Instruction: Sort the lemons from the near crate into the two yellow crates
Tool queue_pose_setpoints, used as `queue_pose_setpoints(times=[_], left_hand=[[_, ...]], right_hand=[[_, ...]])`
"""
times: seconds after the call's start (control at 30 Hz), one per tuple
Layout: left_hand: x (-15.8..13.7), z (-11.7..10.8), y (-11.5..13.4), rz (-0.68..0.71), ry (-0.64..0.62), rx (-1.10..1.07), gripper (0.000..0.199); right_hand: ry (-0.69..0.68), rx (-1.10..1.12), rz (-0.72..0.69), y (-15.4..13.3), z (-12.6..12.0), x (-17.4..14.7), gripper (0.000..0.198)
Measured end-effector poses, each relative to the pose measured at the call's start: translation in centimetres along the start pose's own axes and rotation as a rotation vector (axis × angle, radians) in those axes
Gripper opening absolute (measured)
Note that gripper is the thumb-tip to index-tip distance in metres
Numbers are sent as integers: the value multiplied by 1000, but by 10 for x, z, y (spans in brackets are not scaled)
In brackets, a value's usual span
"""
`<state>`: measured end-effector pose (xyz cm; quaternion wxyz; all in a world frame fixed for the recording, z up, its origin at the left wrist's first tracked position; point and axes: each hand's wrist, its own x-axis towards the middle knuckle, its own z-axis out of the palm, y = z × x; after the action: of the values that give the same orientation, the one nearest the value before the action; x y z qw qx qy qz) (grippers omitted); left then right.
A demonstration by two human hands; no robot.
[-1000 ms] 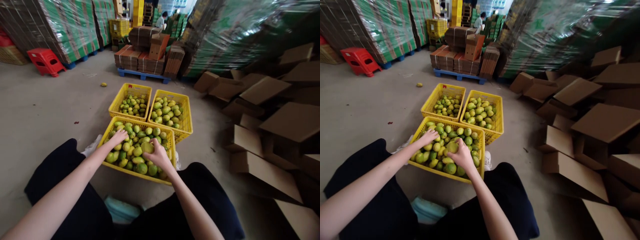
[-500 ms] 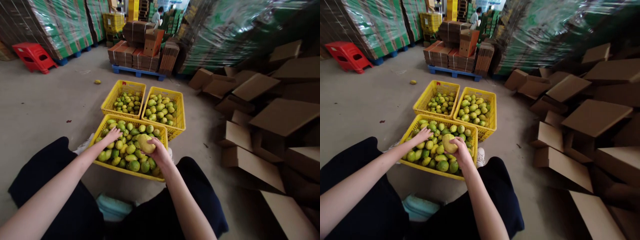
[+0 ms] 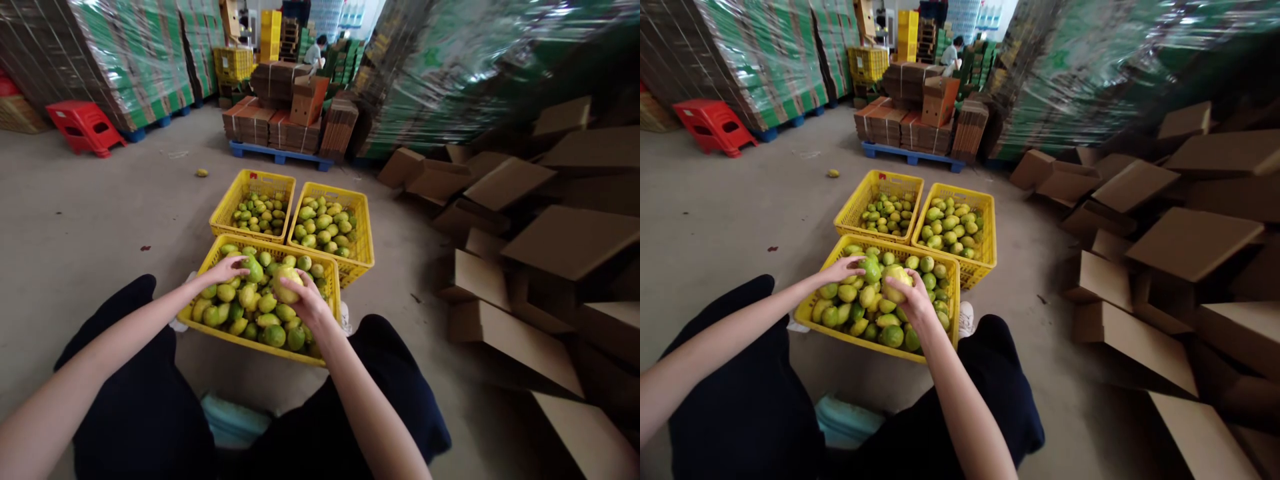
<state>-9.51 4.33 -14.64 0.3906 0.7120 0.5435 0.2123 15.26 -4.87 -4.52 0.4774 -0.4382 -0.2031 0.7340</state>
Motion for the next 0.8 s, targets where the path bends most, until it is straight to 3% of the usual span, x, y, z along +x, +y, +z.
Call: queue_pose_setpoints(times=[0.1,0.23,0.4,0.47,0.53,0.6,0.7,0.8], left_hand=[[-8,-8,32,-3,-15,-376,59],[-29,-17,85,-110,-42,-1236,48],[-46,-28,134,-294,3,-1747,39],[-44,-25,142,-346,22,-1798,37],[-39,-18,147,-308,74,-1721,34],[-35,-8,150,-165,151,-1555,29],[-35,7,154,83,261,-1288,24],[-39,16,157,159,328,-1177,25]], right_hand=[[-11,99,-42,-3,4,3,51],[-72,224,-72,-8,7,4,36],[-134,292,-138,-11,17,10,39],[-98,297,-178,-9,22,14,41],[-22,291,-238,-6,26,18,38],[44,270,-331,-3,29,21,32],[31,217,-462,1,32,21,27],[1,179,-504,2,33,16,26]])
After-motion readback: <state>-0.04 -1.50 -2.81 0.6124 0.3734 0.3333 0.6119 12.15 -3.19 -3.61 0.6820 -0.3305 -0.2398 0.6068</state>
